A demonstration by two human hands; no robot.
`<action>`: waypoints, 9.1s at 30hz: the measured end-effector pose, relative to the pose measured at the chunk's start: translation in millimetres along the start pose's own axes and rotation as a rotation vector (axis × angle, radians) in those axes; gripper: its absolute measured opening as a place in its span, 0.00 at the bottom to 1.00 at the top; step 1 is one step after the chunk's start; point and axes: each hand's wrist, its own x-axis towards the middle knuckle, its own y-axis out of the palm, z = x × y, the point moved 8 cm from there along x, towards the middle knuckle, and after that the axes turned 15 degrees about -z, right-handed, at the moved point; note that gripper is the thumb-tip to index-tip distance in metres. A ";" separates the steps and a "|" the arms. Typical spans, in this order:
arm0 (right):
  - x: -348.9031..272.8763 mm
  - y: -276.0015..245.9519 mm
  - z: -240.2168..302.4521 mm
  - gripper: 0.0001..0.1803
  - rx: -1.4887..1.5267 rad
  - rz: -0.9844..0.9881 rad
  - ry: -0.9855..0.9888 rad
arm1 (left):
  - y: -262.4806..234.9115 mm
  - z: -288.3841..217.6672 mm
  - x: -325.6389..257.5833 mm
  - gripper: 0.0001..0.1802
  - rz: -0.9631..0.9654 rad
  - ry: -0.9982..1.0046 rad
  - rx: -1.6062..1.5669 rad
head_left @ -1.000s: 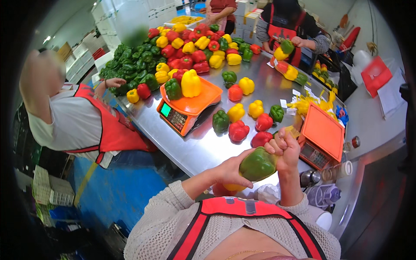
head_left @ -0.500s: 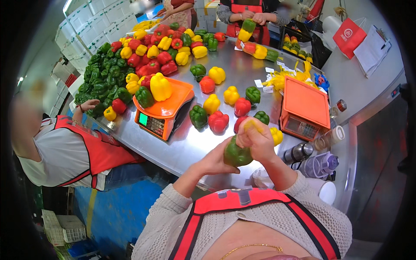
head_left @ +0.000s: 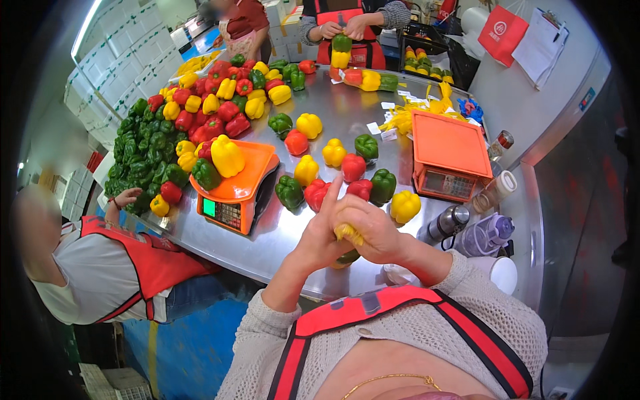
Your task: The person assembles colorful bell pepper skewers by hand, stacking green, yellow, and red peppers vertically and securing them with rubber bands. The person also applies labels to the finished skewers and places them on the table.
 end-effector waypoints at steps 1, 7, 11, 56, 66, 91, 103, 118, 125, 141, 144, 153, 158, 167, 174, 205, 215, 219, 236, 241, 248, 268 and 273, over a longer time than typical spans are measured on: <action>7.1 -3.2 12.0 0.08 -0.130 0.015 -0.113 | -2.8 5.9 -5.7 0.47 0.018 -0.082 0.030; 13.1 -11.1 4.4 0.05 -0.379 0.178 -0.115 | -2.0 7.2 -17.0 0.16 0.008 -0.166 -0.055; -5.4 -18.7 -26.8 0.08 -0.002 0.082 0.312 | -14.5 4.9 -21.9 0.14 -0.086 -0.021 -0.047; -8.8 -15.7 5.0 0.22 -0.347 0.002 -0.186 | -16.1 -16.3 -15.9 0.04 -0.292 0.174 0.215; 1.9 -29.7 -13.4 0.15 -0.376 0.049 0.044 | -15.1 -15.8 -15.1 0.10 -0.310 0.021 0.130; -4.9 7.1 -22.0 0.16 -0.334 0.103 -0.105 | -40.8 3.8 -32.5 0.05 -0.500 0.088 0.143; -8.7 -7.2 -35.0 0.13 -0.254 0.136 0.198 | -35.1 -9.9 -30.8 0.10 -0.431 0.158 0.118; -34.3 -15.1 -79.2 0.08 0.402 -0.120 0.809 | -38.1 -8.3 -38.3 0.05 -0.518 0.140 0.230; -11.2 16.3 -17.1 0.17 -0.312 0.064 -0.138 | -40.4 5.6 -35.3 0.06 -0.553 0.092 0.202; -0.9 -2.5 -43.3 0.20 -0.336 0.158 0.044 | -37.1 2.6 -27.9 0.10 -0.424 0.027 0.169; -0.6 -6.0 -46.1 0.16 -0.260 0.114 0.113 | -32.0 0.4 -24.8 0.10 -0.387 0.078 0.193; -18.6 -10.0 -80.1 0.04 0.016 0.183 0.608 | -34.9 -9.6 -25.0 0.08 -0.446 0.205 0.322; 0.7 4.9 -41.9 0.05 -0.209 0.239 0.189 | -33.6 -0.4 -25.1 0.07 -0.456 0.207 0.349; 9.4 2.7 -45.9 0.06 -0.364 0.263 -0.057 | -35.5 -7.4 -22.0 0.07 -0.417 0.252 0.309; 2.6 3.2 -75.5 0.10 -0.012 0.195 0.384 | -26.3 -15.7 -23.3 0.11 -0.294 0.416 0.379; -14.9 8.8 -68.0 0.04 0.037 0.158 0.448 | -1.4 -12.1 30.1 0.08 0.834 -0.058 0.419; -10.9 3.4 -65.9 0.04 -0.049 0.086 0.368 | -18.3 -15.9 33.7 0.08 0.798 0.004 0.622; -14.3 1.2 -67.0 0.02 -0.077 0.090 0.389 | -11.3 -41.5 30.5 0.08 0.630 0.391 0.867; -12.4 9.2 -71.9 0.05 -0.071 -0.049 0.339 | -42.9 11.2 32.4 0.09 0.314 -0.486 0.504; -11.3 16.2 -75.2 0.06 -0.066 -0.082 0.360 | -60.6 42.2 11.0 0.09 0.136 -0.994 0.267; -6.2 28.0 -80.7 0.08 0.003 -0.145 0.445 | -75.8 46.2 1.4 0.07 0.087 -1.132 0.245; -37.9 31.9 -60.5 0.20 0.346 0.105 0.701 | -78.8 37.0 -12.5 0.08 -0.097 -1.044 0.036; -36.0 32.2 -56.3 0.21 0.255 0.228 0.584 | -78.8 34.7 -13.3 0.07 -0.078 -1.045 -0.016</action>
